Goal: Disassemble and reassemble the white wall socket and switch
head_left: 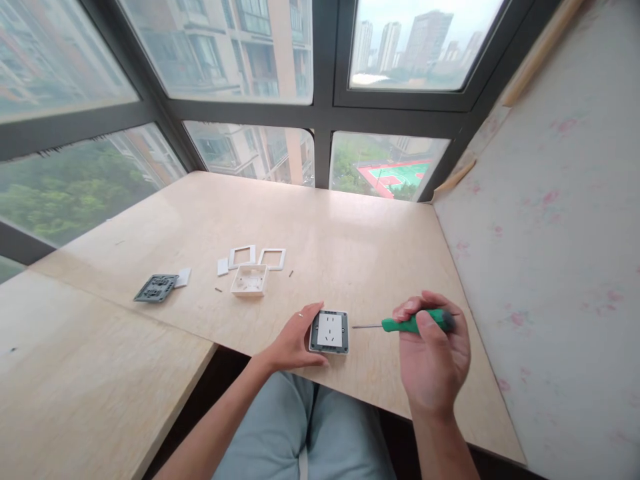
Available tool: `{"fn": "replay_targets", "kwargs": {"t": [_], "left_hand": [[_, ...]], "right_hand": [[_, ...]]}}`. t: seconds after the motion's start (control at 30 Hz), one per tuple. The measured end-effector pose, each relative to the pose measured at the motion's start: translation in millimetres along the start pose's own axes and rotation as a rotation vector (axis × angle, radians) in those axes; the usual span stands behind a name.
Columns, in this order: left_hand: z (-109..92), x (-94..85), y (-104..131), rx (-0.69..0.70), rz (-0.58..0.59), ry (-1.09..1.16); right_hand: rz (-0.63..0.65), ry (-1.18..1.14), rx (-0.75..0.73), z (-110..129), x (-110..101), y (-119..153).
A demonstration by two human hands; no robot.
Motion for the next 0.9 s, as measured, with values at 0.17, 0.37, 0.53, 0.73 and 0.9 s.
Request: {"fn": "replay_targets", "kwargs": {"t": [0.17,0.37,0.53,0.73,0.9], "left_hand": [[-1,8.1,3,0.003,-0.097,-0.108],[-3,9.1,2,0.011,-0.088,-0.150],[-3,8.9,1,0.002,-0.087,-0.154],[-5,9.0,1,-0.009,-0.084,-0.142],[-3,9.1,1,-0.006,-0.086,-0.127]], "right_hand": [[0.089,0.081,0.034,-17,9,4],[0.133,0.146,0.044,-30,6,6],[0.149,0.231,-0.001,-25,7,6],[0.090,0.303,-0.067,-22,5,5],[0.036,0.344,-0.077,-24,1,4]]}}
Point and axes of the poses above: each hand's wrist, its own y-axis away from the middle knuckle, its own x-axis out of the palm, z = x × y, the point moved 2 cm from there along -y, towards the middle knuckle, and after that the axes turned 4 degrees about y, right-handed, at the moved point
